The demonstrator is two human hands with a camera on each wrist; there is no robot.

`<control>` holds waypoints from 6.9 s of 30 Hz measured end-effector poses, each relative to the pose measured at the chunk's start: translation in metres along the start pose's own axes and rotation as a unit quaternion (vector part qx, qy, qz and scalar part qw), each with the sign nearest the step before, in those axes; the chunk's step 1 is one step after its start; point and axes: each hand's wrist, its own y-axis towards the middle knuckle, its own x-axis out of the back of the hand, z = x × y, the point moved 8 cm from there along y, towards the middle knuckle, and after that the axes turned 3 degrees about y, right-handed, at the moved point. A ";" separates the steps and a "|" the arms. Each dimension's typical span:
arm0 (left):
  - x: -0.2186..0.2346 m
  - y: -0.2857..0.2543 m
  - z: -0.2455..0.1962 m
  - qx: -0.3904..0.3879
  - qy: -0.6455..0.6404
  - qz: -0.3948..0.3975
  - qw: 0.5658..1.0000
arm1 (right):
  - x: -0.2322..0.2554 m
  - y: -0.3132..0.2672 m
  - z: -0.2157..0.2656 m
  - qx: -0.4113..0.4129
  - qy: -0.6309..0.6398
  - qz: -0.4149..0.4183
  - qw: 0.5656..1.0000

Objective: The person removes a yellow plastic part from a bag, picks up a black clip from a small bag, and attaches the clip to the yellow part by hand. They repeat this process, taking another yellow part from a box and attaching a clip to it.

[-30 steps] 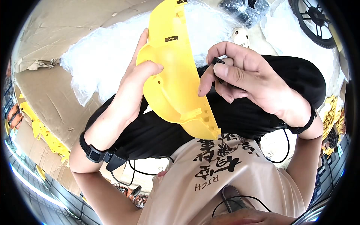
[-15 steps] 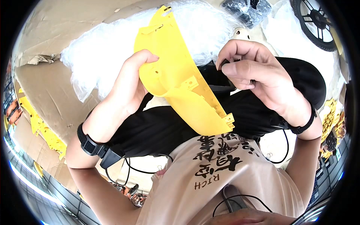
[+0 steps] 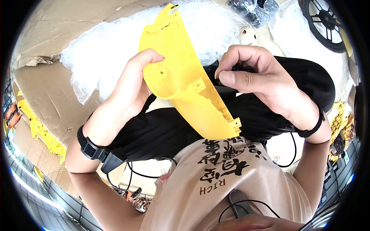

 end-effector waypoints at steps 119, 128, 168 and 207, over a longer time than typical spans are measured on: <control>-0.015 -0.012 -0.017 -0.075 -0.016 0.053 0.996 | -0.002 0.006 0.003 -0.014 0.101 -0.027 0.994; -0.002 -0.009 -0.014 -0.044 -0.049 0.010 0.998 | 0.002 0.009 -0.001 -0.045 0.117 0.007 0.992; 0.050 0.004 -0.008 -0.064 -0.109 -0.098 0.987 | 0.021 -0.005 0.016 -0.031 -0.019 -0.056 0.998; 0.055 0.000 -0.009 -0.093 -0.105 -0.192 0.971 | 0.007 -0.002 0.010 0.082 -0.196 -0.082 0.974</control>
